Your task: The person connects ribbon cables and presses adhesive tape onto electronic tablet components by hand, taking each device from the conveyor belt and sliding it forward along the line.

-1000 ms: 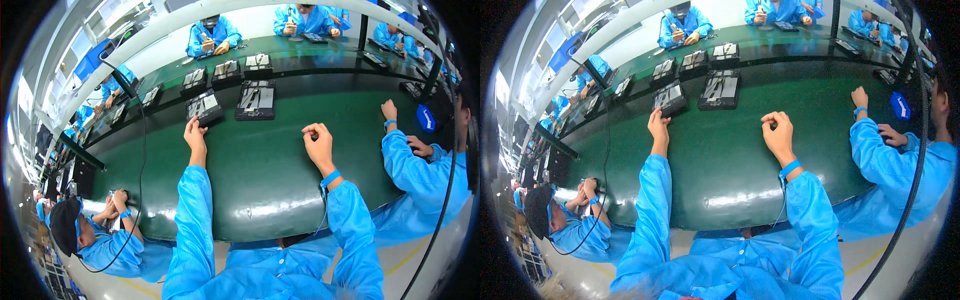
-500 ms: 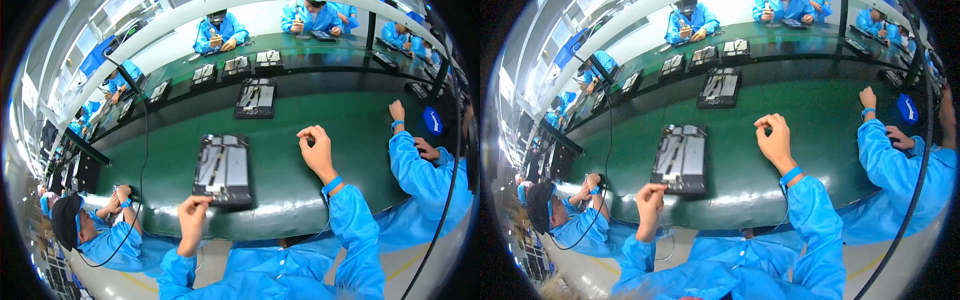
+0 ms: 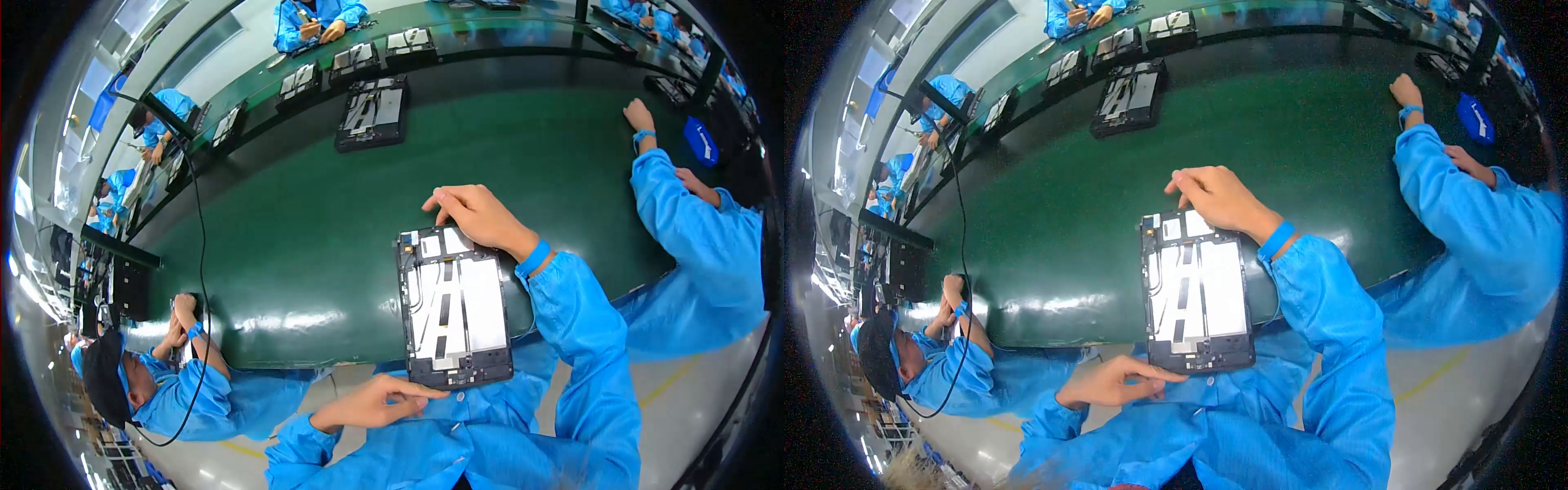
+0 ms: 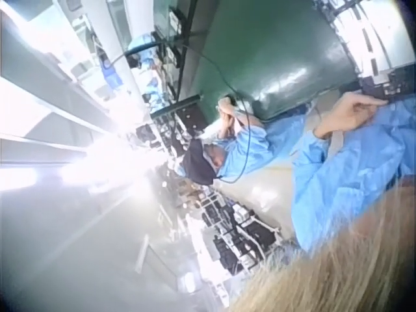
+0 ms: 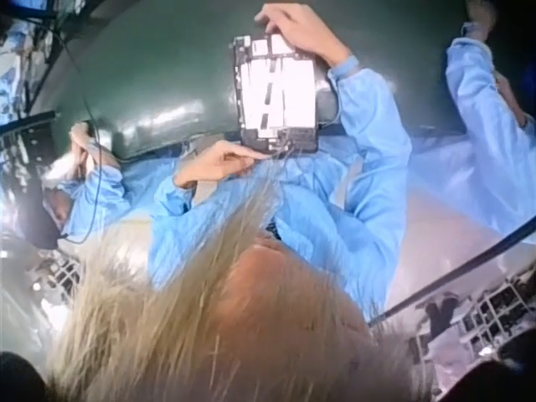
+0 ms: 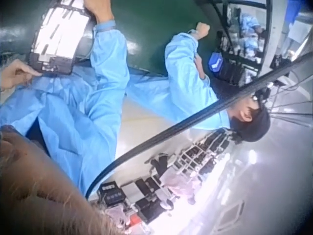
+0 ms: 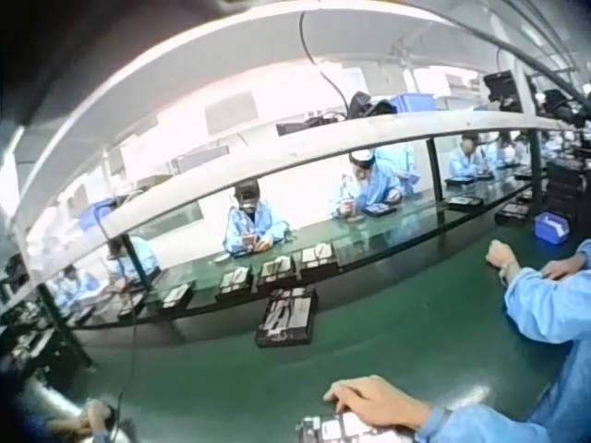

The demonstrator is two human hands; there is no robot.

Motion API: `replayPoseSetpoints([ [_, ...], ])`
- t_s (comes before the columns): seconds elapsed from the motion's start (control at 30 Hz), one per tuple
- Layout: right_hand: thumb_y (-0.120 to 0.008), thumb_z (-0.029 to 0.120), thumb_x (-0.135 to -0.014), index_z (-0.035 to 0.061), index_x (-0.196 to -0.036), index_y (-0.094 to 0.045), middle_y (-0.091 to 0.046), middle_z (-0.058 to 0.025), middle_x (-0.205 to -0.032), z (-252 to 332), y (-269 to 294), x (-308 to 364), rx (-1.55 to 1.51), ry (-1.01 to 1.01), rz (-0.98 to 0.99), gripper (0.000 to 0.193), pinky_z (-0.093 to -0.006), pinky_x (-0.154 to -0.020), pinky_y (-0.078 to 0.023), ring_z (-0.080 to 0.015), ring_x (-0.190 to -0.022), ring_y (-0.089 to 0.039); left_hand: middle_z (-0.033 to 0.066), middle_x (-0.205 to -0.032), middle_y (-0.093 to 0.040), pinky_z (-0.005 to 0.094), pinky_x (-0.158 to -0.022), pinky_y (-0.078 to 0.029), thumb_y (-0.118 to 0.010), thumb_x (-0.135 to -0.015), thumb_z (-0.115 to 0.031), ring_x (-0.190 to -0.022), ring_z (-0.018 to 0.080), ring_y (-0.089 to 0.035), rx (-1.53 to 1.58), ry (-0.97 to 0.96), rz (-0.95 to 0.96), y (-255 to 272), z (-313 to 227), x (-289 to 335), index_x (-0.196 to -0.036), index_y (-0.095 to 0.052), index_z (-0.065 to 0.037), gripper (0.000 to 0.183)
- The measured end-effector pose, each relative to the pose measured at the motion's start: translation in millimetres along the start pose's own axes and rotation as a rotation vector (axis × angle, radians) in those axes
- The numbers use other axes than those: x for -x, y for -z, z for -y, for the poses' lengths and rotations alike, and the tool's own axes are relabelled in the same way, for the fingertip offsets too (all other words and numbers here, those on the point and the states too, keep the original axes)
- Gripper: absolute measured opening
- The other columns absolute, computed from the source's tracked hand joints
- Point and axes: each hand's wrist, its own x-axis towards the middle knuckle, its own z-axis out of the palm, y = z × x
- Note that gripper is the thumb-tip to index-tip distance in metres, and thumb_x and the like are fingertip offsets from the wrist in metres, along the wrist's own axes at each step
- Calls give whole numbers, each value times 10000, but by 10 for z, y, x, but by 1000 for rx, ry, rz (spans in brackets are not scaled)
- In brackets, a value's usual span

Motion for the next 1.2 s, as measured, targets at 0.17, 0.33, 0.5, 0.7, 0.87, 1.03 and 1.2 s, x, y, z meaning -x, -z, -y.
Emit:
replayPoseSetpoints([
  [0.17,-623,279,-1109,7,-1025,-818,-731,-126,-740,63,50,85,137,36,-51,345,-389,-601,-486,-182,-598,-623,178,-1001,-797,395,-749,-573,-663,-1088,-158,-824,247,-731,-675,252,267,301,-875,-209,-1392,-783,-130,328],
  [0.33,-752,180,-949,17,-736,-663,-561,-94,-628,106,104,159,252,225,-211,283,-451,-653,-416,-293,-705,-503,165,-1052,-757,465,-931,-545,-724,-996,-154,-1057,347,-694,-795,-471,-406,869,-907,-935,-1221,-783,-55,253],
  [0.5,-808,163,-882,37,-646,-642,-515,-95,-656,168,303,188,291,307,-166,315,-432,-673,-398,-277,-702,-495,190,-1449,-632,465,-1183,-444,-731,-956,-194,-1367,363,-560,-833,-672,-555,1185,-472,-1618,-1430,-652,-31,507],
  [0.7,-832,193,-899,34,-774,-713,-451,-57,-683,241,394,228,152,337,12,235,-401,-679,-345,-227,-729,-429,219,-1420,-632,521,-1238,-393,-629,-1010,-217,-1353,416,-572,-711,-455,-353,1140,-435,-1709,-1478,-597,-3,516],
  [0.87,-859,100,-899,22,-804,-732,-607,-59,-710,223,340,177,157,253,-62,177,-372,-599,-332,-190,-712,-462,222,-1510,-600,568,-1352,-263,-634,-886,-229,-1434,430,-537,-643,-554,-215,1338,-373,-1698,-1551,-533,21,717],
  [1.03,-863,105,-895,19,-805,-756,-629,-59,-683,164,282,171,216,245,-87,165,-374,-602,-339,-192,-698,-472,224,-1553,-567,532,-1336,-281,-687,-749,-198,-1480,430,-493,-598,-457,-170,1369,-405,-1600,-1586,-511,13,881],
  [1.2,-863,151,-888,20,-828,-763,-656,-100,-712,203,245,176,273,228,-100,175,-404,-622,-400,-248,-703,-533,247,-1622,-493,519,-1330,-294,-705,-722,-201,-1544,434,-439,-600,-529,-136,1391,-435,-1564,-1634,-456,7,967],
])
